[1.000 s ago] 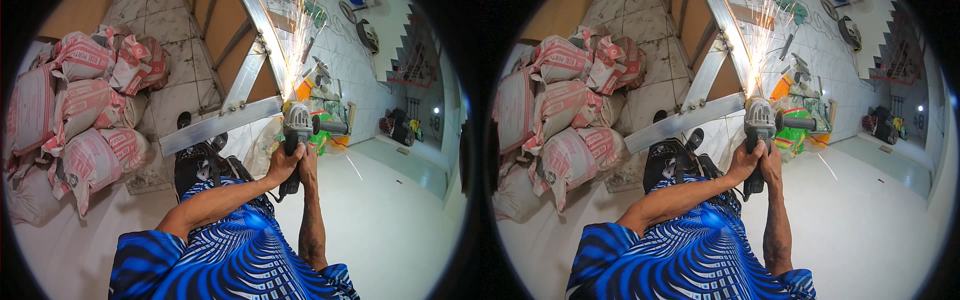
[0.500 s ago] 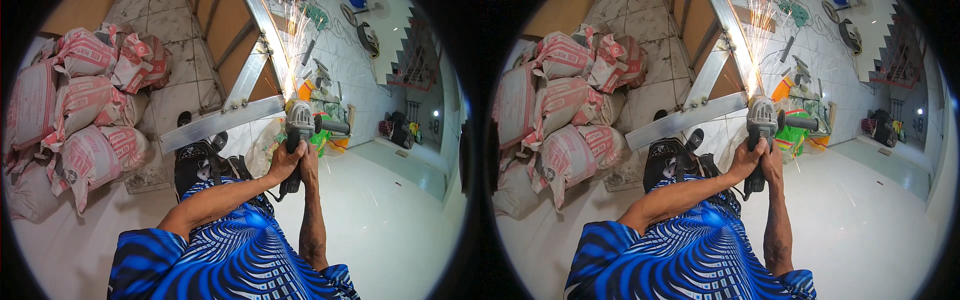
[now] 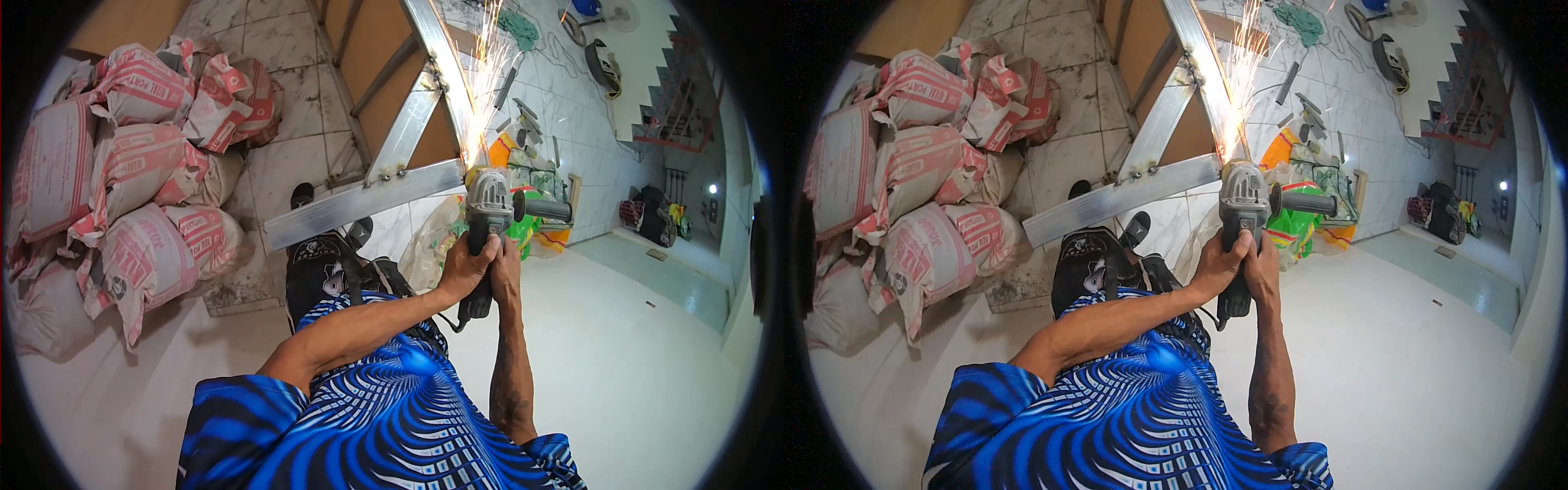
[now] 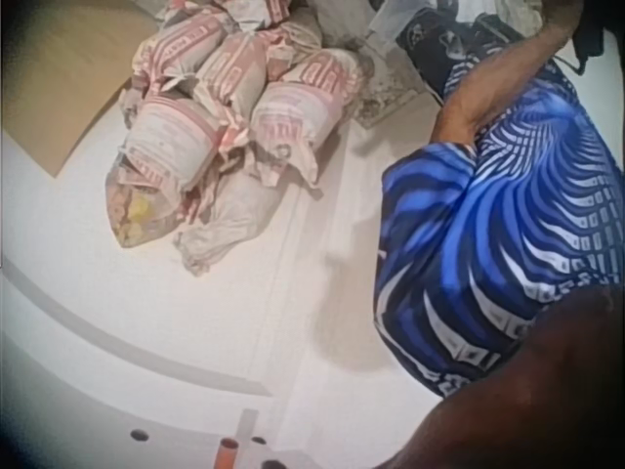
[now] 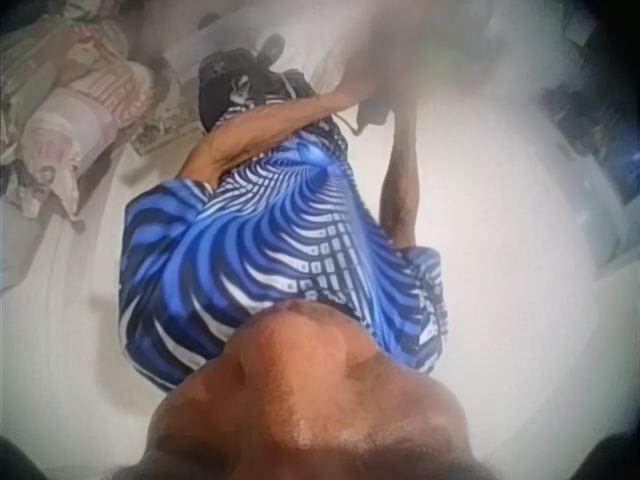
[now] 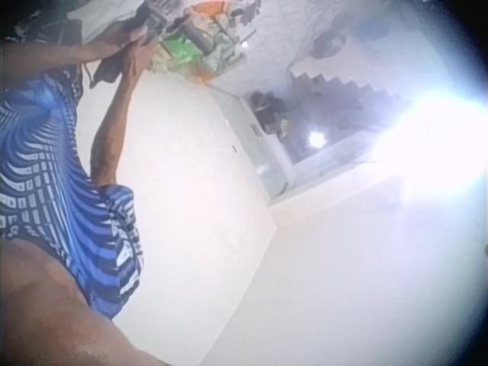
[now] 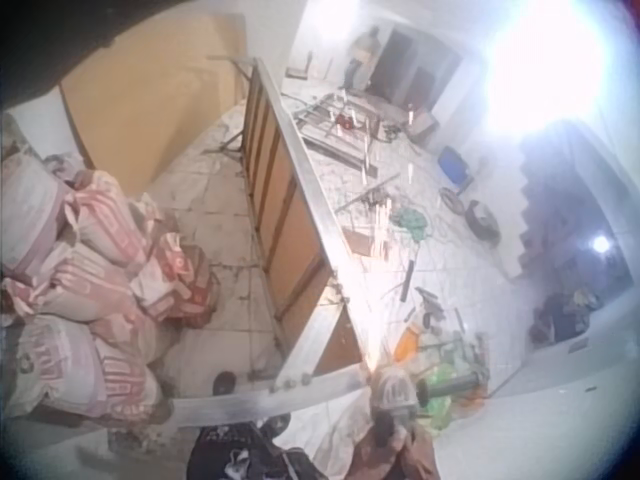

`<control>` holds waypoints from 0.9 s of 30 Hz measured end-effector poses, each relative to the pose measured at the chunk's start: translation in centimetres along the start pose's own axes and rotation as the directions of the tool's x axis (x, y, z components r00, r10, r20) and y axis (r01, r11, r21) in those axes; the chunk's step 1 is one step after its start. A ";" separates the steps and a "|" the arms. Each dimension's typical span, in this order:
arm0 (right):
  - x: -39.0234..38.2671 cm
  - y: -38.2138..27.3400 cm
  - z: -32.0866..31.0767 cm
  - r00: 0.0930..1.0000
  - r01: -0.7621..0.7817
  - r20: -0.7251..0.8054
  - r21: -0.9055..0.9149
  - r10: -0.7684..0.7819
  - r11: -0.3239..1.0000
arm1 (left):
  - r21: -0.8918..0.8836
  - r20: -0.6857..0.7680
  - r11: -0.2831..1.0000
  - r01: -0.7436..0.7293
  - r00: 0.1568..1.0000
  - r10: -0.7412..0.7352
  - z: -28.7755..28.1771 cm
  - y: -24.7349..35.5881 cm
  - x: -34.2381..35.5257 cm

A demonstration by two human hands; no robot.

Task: The person uses a power grinder to smooth the edges of a metal frame, moving the tool along the length of the metal while holding the frame steady.

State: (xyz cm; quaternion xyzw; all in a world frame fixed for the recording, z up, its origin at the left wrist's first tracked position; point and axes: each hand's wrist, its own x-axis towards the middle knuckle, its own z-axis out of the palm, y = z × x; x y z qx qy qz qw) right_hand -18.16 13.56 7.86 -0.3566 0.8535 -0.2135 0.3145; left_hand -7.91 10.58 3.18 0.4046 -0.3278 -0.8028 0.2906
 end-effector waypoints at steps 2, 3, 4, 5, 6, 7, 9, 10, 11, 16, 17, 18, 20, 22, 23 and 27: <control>0.0 0.4 0.0 1.000 0.012 -0.018 -0.010 -0.012 1.000 | -0.002 0.015 1.000 0.006 1.000 -0.006 -0.2 -0.1 0.0; 0.0 0.5 0.0 1.000 -0.004 -0.018 0.000 0.004 1.000 | -0.025 0.011 1.000 0.000 1.000 0.000 -0.1 -0.2 0.0; -0.1 0.5 0.1 1.000 -0.019 -0.017 0.010 0.019 1.000 | -0.049 0.008 0.999 -0.006 1.000 0.007 0.1 -0.2 0.0; 0.0 0.4 0.1 1.000 -0.013 -0.008 0.013 0.013 1.000 | -0.071 0.003 0.997 -0.017 1.000 0.017 0.2 -0.2 0.1; 0.0 0.3 0.0 1.000 -0.007 0.002 0.017 0.007 1.000 | -0.059 0.000 0.998 -0.010 1.000 0.010 0.1 -0.3 0.1; 0.1 0.3 0.0 1.000 0.000 0.011 0.020 0.000 1.000 | -0.046 -0.004 0.999 -0.003 1.000 0.003 0.0 -0.3 0.2; 0.0 0.3 0.0 1.000 0.012 0.016 0.035 -0.012 0.999 | -0.031 -0.003 1.000 0.005 1.000 -0.005 0.0 -0.3 0.0; 0.0 0.4 0.0 1.000 0.018 0.018 0.042 -0.019 0.999 | -0.029 -0.002 1.000 0.003 1.000 -0.003 0.0 -0.2 -0.1; -0.1 0.1 0.0 1.000 0.018 0.015 0.042 -0.019 0.999 | -0.026 -0.005 1.000 -0.002 1.000 0.001 0.0 -0.2 -0.1; -0.1 0.6 0.0 1.000 -0.003 0.003 0.032 0.003 0.999 | -0.020 0.008 1.000 0.005 1.000 -0.005 0.0 -0.3 0.1; -0.1 0.3 0.0 1.000 -0.009 0.006 0.037 0.009 0.999 | -0.015 0.005 1.000 0.009 1.000 -0.008 -0.2 -0.2 0.1; -0.1 -0.2 0.1 1.000 -0.016 0.009 0.042 0.015 0.999 | -0.023 0.004 1.000 0.010 1.000 -0.010 -0.2 0.0 0.1; -0.1 -0.5 0.1 1.000 -0.010 0.006 0.045 0.010 0.999 | -0.041 0.004 0.999 0.013 1.000 -0.013 -0.2 0.2 -0.1; -0.1 -0.3 0.1 1.000 0.013 -0.003 0.040 -0.013 0.999 | -0.029 0.011 0.999 0.014 1.000 -0.014 -0.2 0.3 0.0; -0.1 -0.5 0.2 1.000 0.004 -0.005 0.029 -0.004 1.000 | -0.022 0.011 1.000 0.015 1.000 -0.014 -0.3 0.0 0.0; 0.2 -0.4 0.2 1.000 0.008 -0.011 -0.003 -0.008 1.000 | -0.029 0.022 0.999 -0.015 1.000 0.016 -0.3 -0.3 0.5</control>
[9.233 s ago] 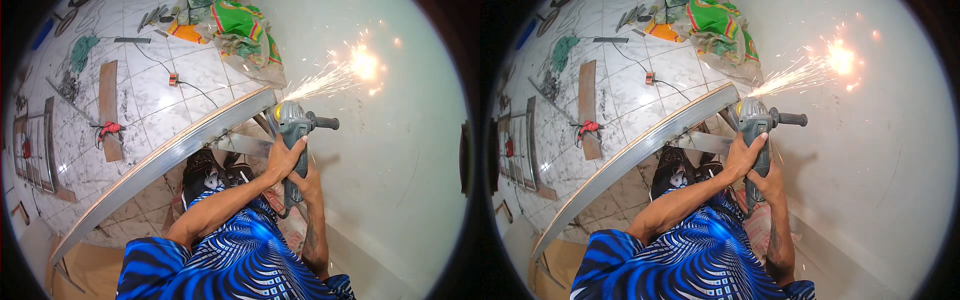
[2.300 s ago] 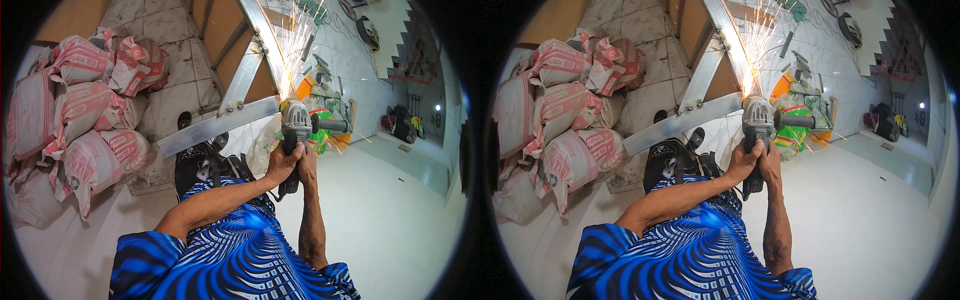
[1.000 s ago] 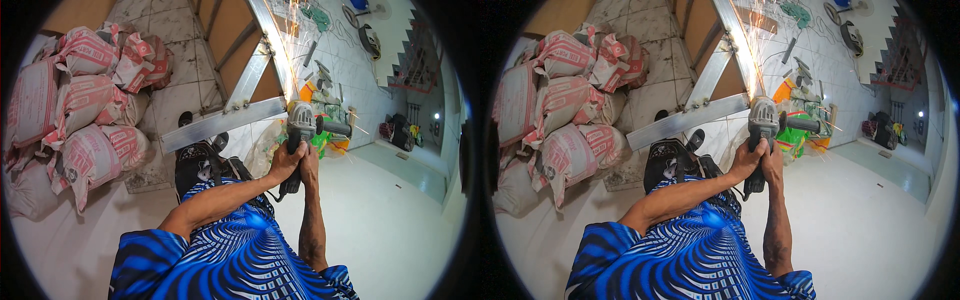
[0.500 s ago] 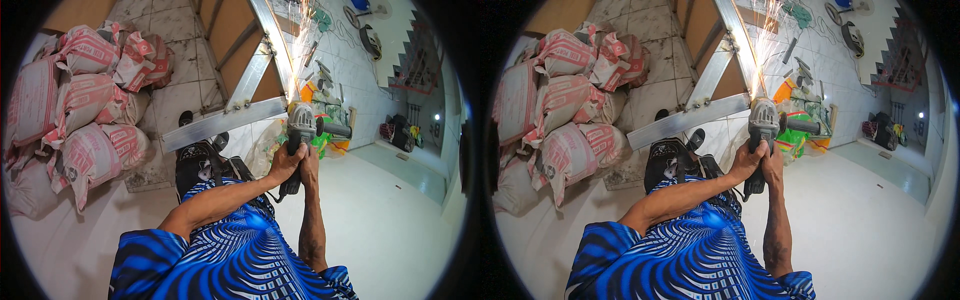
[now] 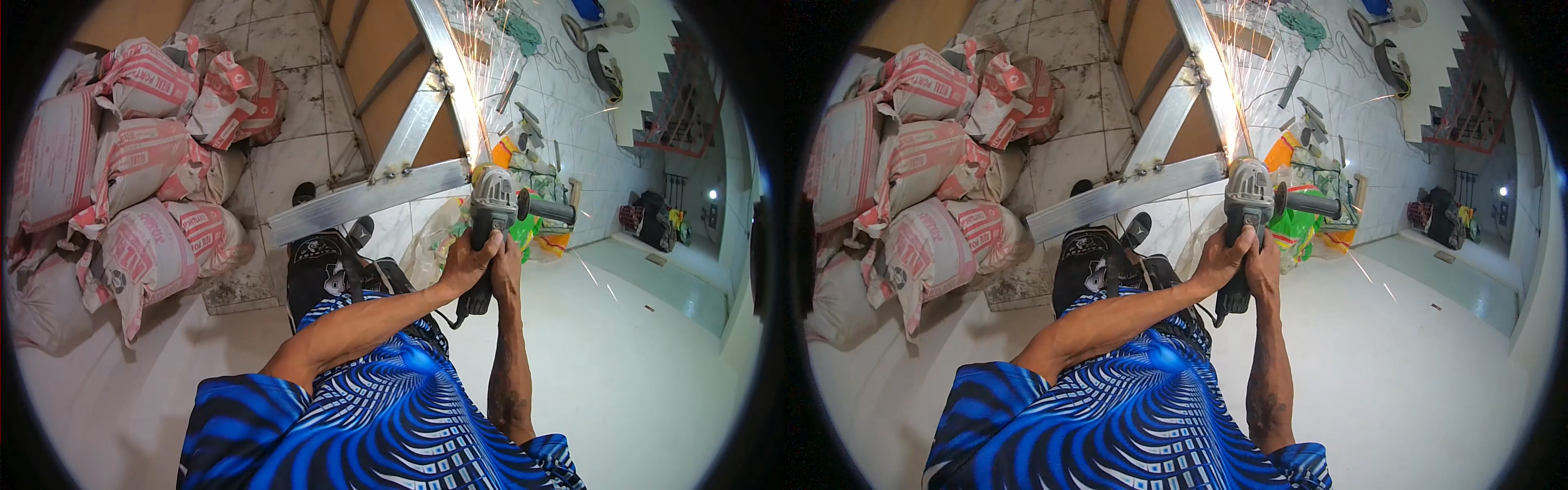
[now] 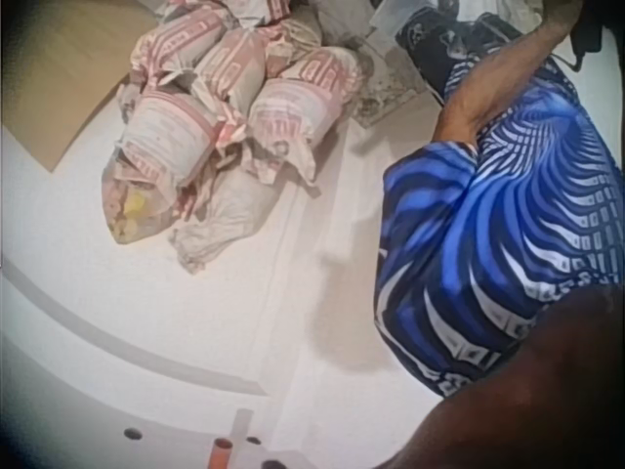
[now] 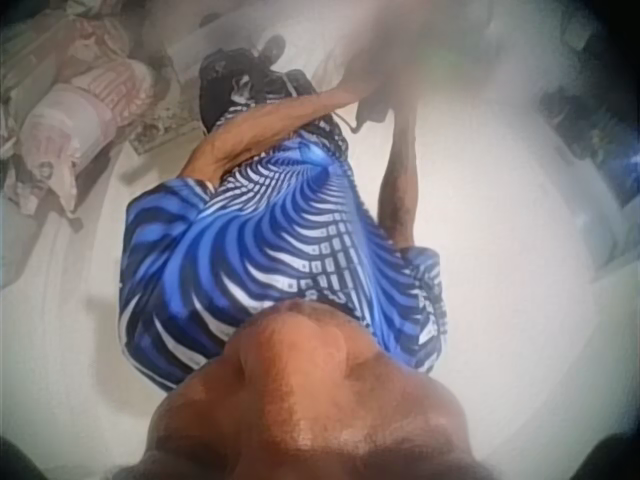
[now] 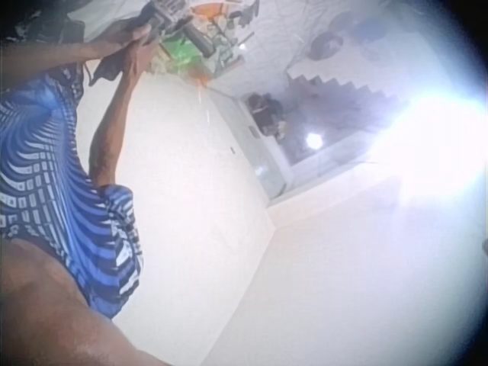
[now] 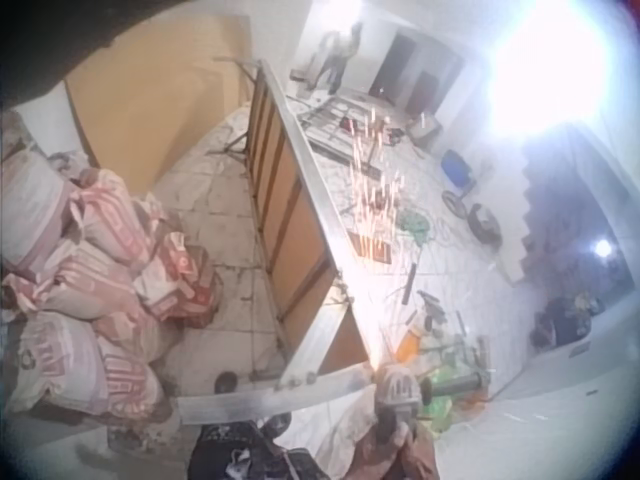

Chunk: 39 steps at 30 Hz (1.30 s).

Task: The person uses a power grinder to smooth the edges of a metal frame, moving the tool along the length of the metal while holding the frame steady.

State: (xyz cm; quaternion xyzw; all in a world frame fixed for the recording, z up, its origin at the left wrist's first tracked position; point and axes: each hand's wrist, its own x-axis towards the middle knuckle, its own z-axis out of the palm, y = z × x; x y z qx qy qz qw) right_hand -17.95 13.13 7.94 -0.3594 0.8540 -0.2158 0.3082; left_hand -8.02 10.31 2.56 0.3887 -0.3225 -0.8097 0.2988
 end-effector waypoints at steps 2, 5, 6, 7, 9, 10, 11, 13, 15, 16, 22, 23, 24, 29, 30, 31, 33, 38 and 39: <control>0.1 0.5 -0.1 1.000 0.014 -0.002 -0.003 -0.014 1.000 | -0.006 0.005 1.000 -0.003 1.000 0.003 0.1 0.1 -0.1; 0.1 0.8 -0.3 1.000 0.010 0.001 -0.002 -0.010 1.000 | -0.007 0.026 1.000 0.004 1.000 -0.004 0.1 0.2 -0.1; 0.0 0.7 -0.3 1.000 0.001 0.005 -0.006 -0.001 1.000 | -0.015 0.013 1.000 -0.001 1.000 0.002 0.2 0.2 -0.2; 0.0 0.7 -0.3 1.000 -0.009 0.009 -0.010 0.009 1.000 | -0.022 -0.001 1.000 -0.006 1.000 0.006 0.2 0.2 -0.4; -0.1 1.0 -0.4 0.999 0.037 0.011 -0.041 -0.037 0.998 | -0.022 -0.015 1.000 -0.022 1.000 0.021 0.5 -0.1 -0.4; -0.1 1.2 -0.4 0.998 0.060 0.012 -0.056 -0.059 0.997 | -0.014 -0.020 0.999 -0.033 0.999 0.033 0.5 -0.2 -0.4; -0.2 2.1 -0.2 0.997 0.069 -0.021 -0.063 -0.070 0.996 | -0.005 -0.024 0.999 -0.039 0.999 0.039 0.5 -0.7 -0.6; 0.0 3.9 0.4 0.992 0.087 -0.090 -0.080 -0.094 0.993 | -0.067 0.002 0.997 -0.030 1.000 0.030 0.7 -1.4 -0.5; 0.0 1.9 0.3 0.999 0.031 -0.024 -0.008 -0.031 0.999 | -0.063 0.002 0.998 -0.015 1.000 0.016 0.2 -1.4 -0.3; -0.1 0.8 0.3 1.000 0.001 0.009 0.026 -0.001 1.000 | -0.030 0.001 1.000 -0.004 1.000 0.004 0.0 -1.2 -0.1; -0.3 1.4 -0.5 1.000 -0.001 0.015 -0.011 0.001 1.000 | -0.010 0.030 1.000 0.000 1.000 0.000 0.5 -0.9 -0.3; -0.3 1.3 -0.4 1.000 -0.001 0.008 -0.009 0.001 1.000 | -0.021 0.031 1.000 0.000 1.000 0.000 0.5 -1.0 -0.3; -0.3 1.0 -0.4 1.000 -0.002 0.001 -0.006 0.002 1.000 | -0.026 0.029 1.000 0.010 1.000 -0.009 0.4 -1.1 -0.3; 0.0 2.2 -0.3 0.999 0.030 -0.012 -0.091 -0.031 0.995 | -0.053 0.005 0.998 -0.024 1.000 0.024 0.5 -1.0 -0.3; 0.0 1.5 -0.1 1.000 0.005 0.006 -0.052 -0.005 0.999 | -0.046 0.006 0.999 -0.011 1.000 0.011 0.4 -0.9 -0.3; -0.1 0.8 -0.1 0.999 -0.020 0.026 -0.013 0.021 1.000 | -0.040 0.007 0.999 0.001 1.000 -0.001 0.2 -0.7 -0.2; 0.0 -0.2 -0.5 0.997 -0.032 0.067 -0.012 0.032 0.999 | -0.034 0.007 0.999 0.012 1.000 -0.011 0.2 -0.4 -0.2; 0.3 1.1 -0.1 1.000 0.009 0.021 -0.047 -0.008 0.999 | -0.050 0.007 0.998 0.025 1.000 -0.024 0.3 -0.4 -0.1; 0.2 0.4 -0.2 1.000 0.009 0.030 -0.034 -0.008 0.999 | -0.048 -0.004 0.999 0.011 1.000 -0.012 0.2 -0.3 -0.1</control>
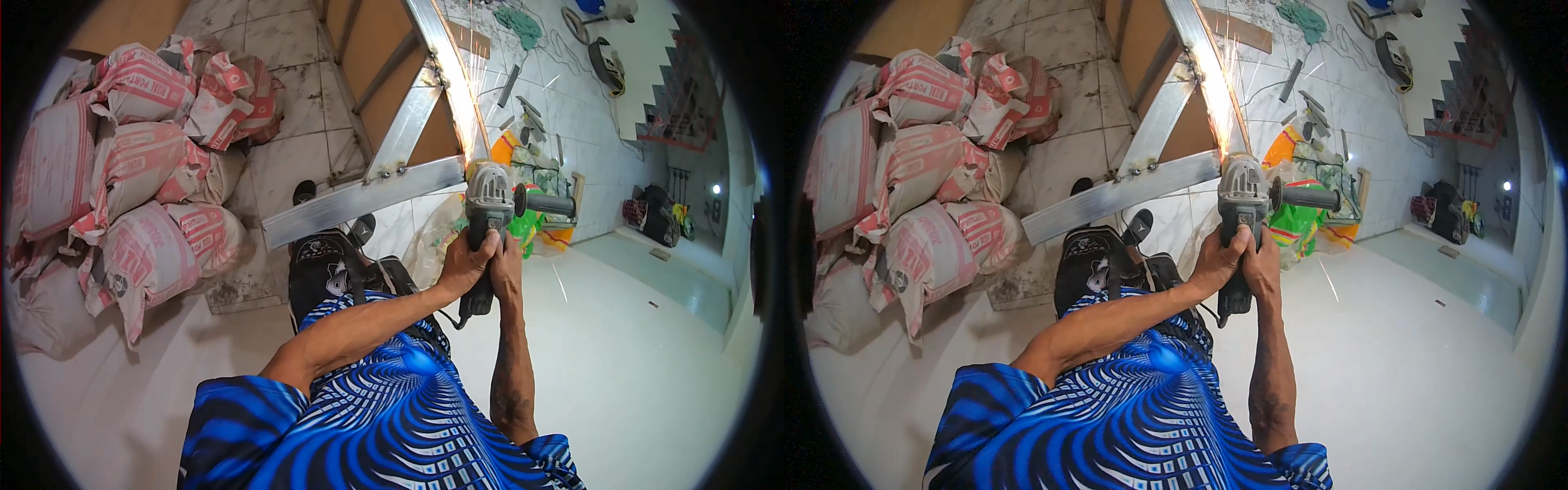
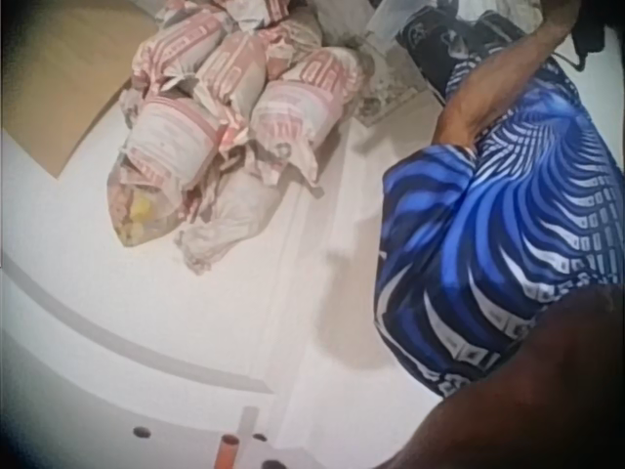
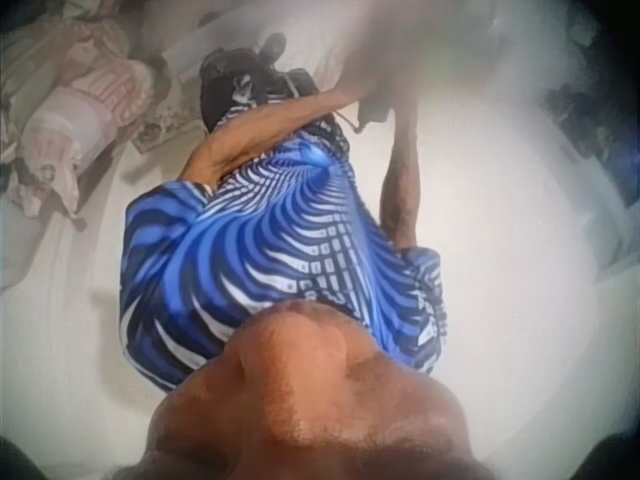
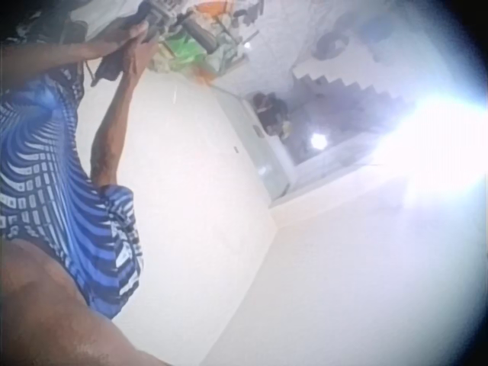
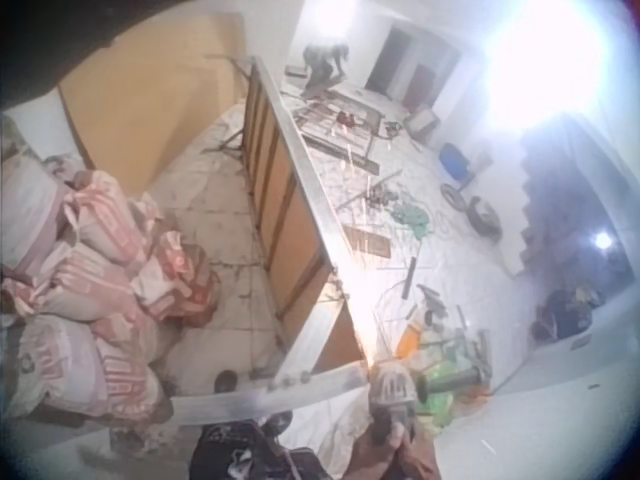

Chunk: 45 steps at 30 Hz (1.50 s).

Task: The person uses a power grinder to smooth the edges of a metal frame, moving the tool along the length of the metal while holding the frame steady.

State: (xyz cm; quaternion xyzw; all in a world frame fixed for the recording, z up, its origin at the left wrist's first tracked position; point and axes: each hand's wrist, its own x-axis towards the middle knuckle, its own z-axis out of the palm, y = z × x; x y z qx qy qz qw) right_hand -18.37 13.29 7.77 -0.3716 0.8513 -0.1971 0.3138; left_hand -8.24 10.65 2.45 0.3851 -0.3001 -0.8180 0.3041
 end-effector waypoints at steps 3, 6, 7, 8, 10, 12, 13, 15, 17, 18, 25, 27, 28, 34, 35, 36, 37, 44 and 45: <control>0.0 -0.4 0.1 1.000 -0.002 0.007 0.005 0.002 1.000 | 0.012 -0.031 1.000 -0.018 0.999 0.019 0.0 0.2 -0.2; 0.1 -0.1 0.1 1.000 0.013 -0.003 0.005 -0.013 1.000 | 0.027 -0.031 1.000 0.001 1.000 0.000 -0.1 0.4 -0.1; 0.1 0.0 0.1 1.000 0.022 -0.007 0.007 -0.022 1.000 | 0.021 -0.020 1.000 0.003 1.000 -0.002 -0.1 0.5 0.0; 0.0 -0.4 0.1 1.000 -0.003 -0.003 0.025 0.003 1.000 | 0.015 -0.013 1.000 0.007 1.000 -0.007 -0.2 0.8 0.0; -0.2 -1.5 0.1 0.999 -0.054 0.006 0.061 0.053 0.997 | 0.044 -0.032 0.999 -0.004 0.999 0.006 -0.2 1.3 -0.3; 0.0 -0.6 0.0 0.999 -0.037 -0.003 0.032 0.037 0.999 | 0.055 -0.023 0.998 0.000 1.000 0.002 -0.1 1.5 -0.2; 0.0 -0.3 -0.1 1.000 -0.029 -0.008 0.017 0.029 0.999 | 0.054 -0.011 0.998 0.011 1.000 -0.011 -0.1 1.3 -0.1; -0.1 -0.6 0.2 0.999 -0.028 -0.030 0.065 0.030 0.997 | 0.038 -0.012 0.999 0.008 1.000 -0.007 -0.2 1.1 -0.1; 0.0 -0.4 0.3 0.998 -0.030 -0.045 0.093 0.034 0.995 | 0.009 -0.020 1.000 -0.029 0.999 0.029 0.1 1.2 0.1; 0.0 0.1 0.3 0.998 -0.032 -0.049 0.097 0.037 0.995 | 0.042 -0.009 0.999 -0.008 1.000 0.009 0.1 1.4 0.1; -0.8 -0.7 0.1 0.995 -0.092 -0.039 0.103 0.096 0.990 | 0.086 0.000 0.996 0.007 1.000 -0.007 0.0 1.6 -0.5; -0.8 -0.8 0.2 0.996 -0.081 -0.021 0.120 0.084 0.989 | 0.081 -0.010 0.997 0.007 1.000 -0.006 -0.2 1.6 -0.5; -0.7 -0.9 0.2 0.997 -0.075 -0.011 0.128 0.078 0.989 | 0.096 -0.017 0.995 0.013 1.000 -0.011 -0.2 1.6 -0.5; -0.6 -0.2 0.8 0.997 -0.073 -0.020 0.148 0.077 0.986 | 0.103 -0.022 0.994 0.033 0.999 -0.031 -0.6 1.5 -0.4; -0.6 -0.4 0.8 0.997 -0.075 -0.018 0.135 0.078 0.988 | 0.092 -0.025 0.995 0.027 0.999 -0.025 -0.5 1.6 -0.4; -0.6 -0.5 0.8 0.997 -0.078 -0.016 0.123 0.080 0.989 | 0.106 -0.019 0.994 0.035 0.999 -0.033 -0.6 1.6 -0.4; -0.6 -0.6 0.8 0.996 -0.080 -0.014 0.110 0.082 0.991 | 0.120 -0.012 0.992 0.042 0.999 -0.041 -0.8 1.6 -0.4; -0.7 -0.1 0.8 0.998 -0.063 -0.024 0.112 0.066 0.992 | 0.104 -0.015 0.994 0.024 1.000 -0.022 -0.7 1.1 -0.4; -0.7 -0.1 0.9 0.998 -0.060 -0.025 0.123 0.064 0.991 | 0.111 -0.013 0.994 0.014 1.000 -0.013 -0.7 1.1 -0.3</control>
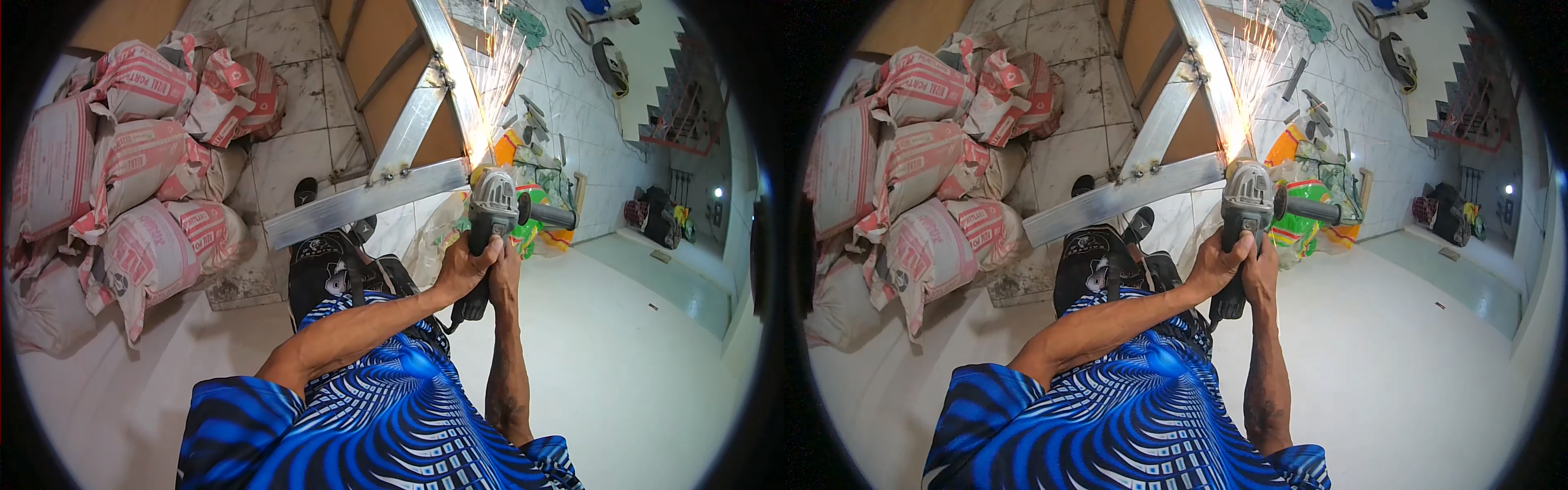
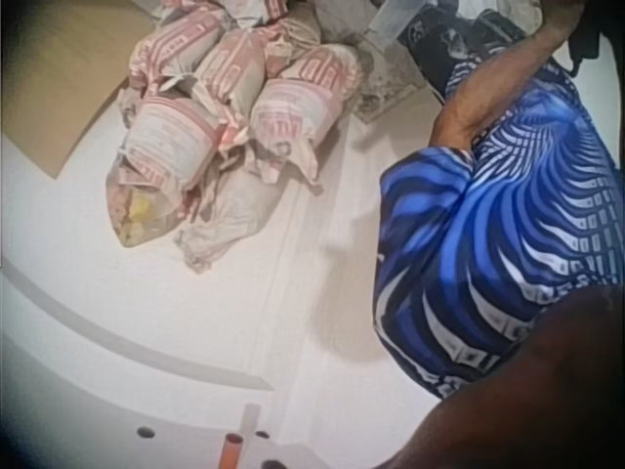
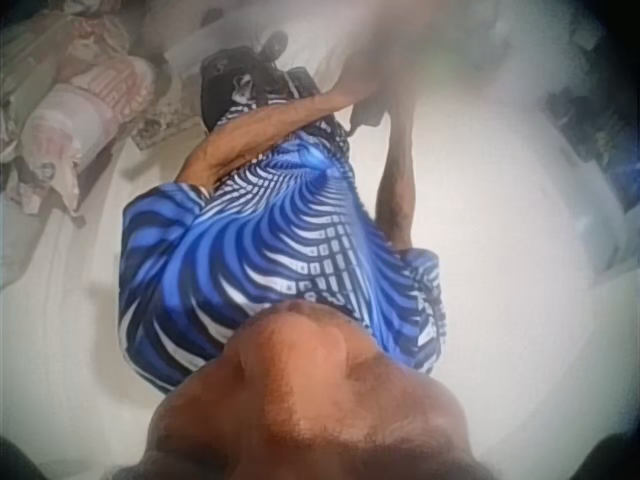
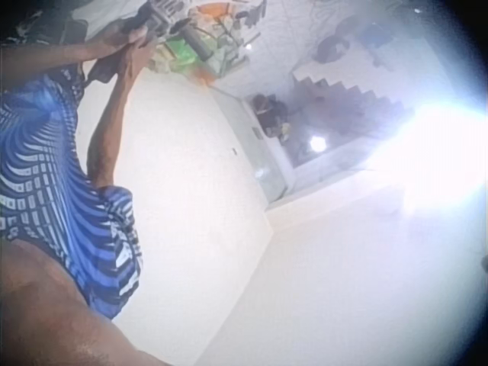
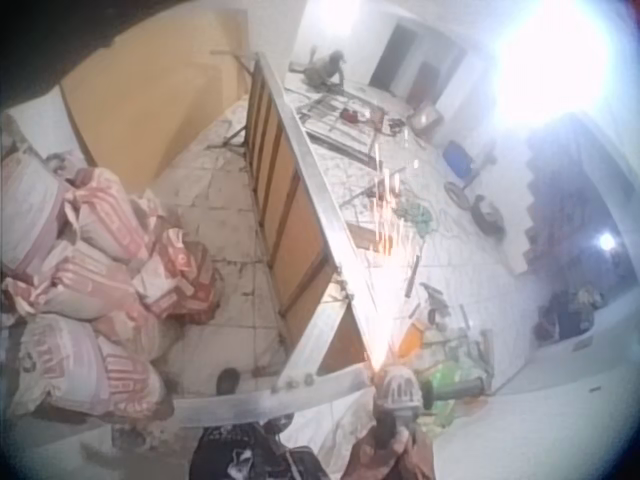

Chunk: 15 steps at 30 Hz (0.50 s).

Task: The person uses a power grinder to smooth the edges of a metal frame, moving the tool along the length of the metal while holding the frame steady.

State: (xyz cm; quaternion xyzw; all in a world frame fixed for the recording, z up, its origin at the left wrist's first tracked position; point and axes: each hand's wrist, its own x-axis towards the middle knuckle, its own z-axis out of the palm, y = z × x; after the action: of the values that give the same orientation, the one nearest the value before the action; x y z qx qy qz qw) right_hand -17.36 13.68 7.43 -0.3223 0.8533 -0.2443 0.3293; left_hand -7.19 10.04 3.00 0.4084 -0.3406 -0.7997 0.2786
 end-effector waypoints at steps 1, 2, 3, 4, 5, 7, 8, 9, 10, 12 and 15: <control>0.0 0.0 0.1 1.000 0.003 -0.002 0.011 -0.003 1.000 | 0.007 0.001 1.000 -0.010 1.000 0.010 0.0 -0.1 0.1; 0.0 -0.1 0.1 1.000 -0.009 -0.009 0.019 0.010 1.000 | 0.014 0.003 1.000 -0.019 1.000 0.019 -0.1 0.2 0.0; 0.1 -0.3 0.2 1.000 -0.021 -0.015 0.027 0.022 0.999 | 0.018 0.013 1.000 -0.007 1.000 0.006 -0.1 0.6 0.1; 0.0 -0.4 0.2 0.999 -0.033 -0.022 0.035 0.034 0.999 | 0.022 0.022 1.000 0.006 1.000 -0.007 -0.2 0.9 0.1; 0.1 -0.2 0.1 0.999 -0.027 -0.021 0.019 0.027 0.999 | 0.023 0.033 1.000 0.015 0.999 -0.016 -0.2 1.1 0.1; 0.3 0.4 -0.2 1.000 -0.014 -0.019 -0.015 0.014 1.000 | 0.062 0.029 0.998 0.026 0.999 -0.028 -0.2 1.2 0.0; 0.3 0.7 -0.2 1.000 -0.015 -0.015 -0.016 0.014 1.000 | 0.082 0.024 0.996 0.033 0.999 -0.035 -0.2 1.1 -0.1; 0.2 0.9 -0.2 1.000 -0.015 -0.011 -0.017 0.015 1.000 | 0.070 0.017 0.997 0.025 1.000 -0.026 -0.1 1.0 -0.2; 0.2 1.0 -0.2 1.000 -0.015 -0.007 -0.019 0.015 1.000 | 0.058 0.010 0.998 0.017 1.000 -0.018 -0.1 0.9 -0.3; 0.0 0.3 0.1 1.000 -0.017 -0.003 -0.026 0.017 1.000 | 0.033 -0.002 0.999 -0.001 1.000 0.001 -0.1 0.6 -0.3; 0.0 -1.4 0.2 1.000 -0.004 0.009 -0.037 0.004 0.999 | 0.007 0.008 1.000 -0.003 1.000 0.003 -0.4 1.0 0.0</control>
State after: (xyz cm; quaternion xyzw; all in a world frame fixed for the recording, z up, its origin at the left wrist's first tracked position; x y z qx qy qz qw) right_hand -16.72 12.71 8.20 -0.3277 0.8567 -0.2262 0.3279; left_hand -6.70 9.31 3.64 0.4059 -0.3453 -0.7995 0.2771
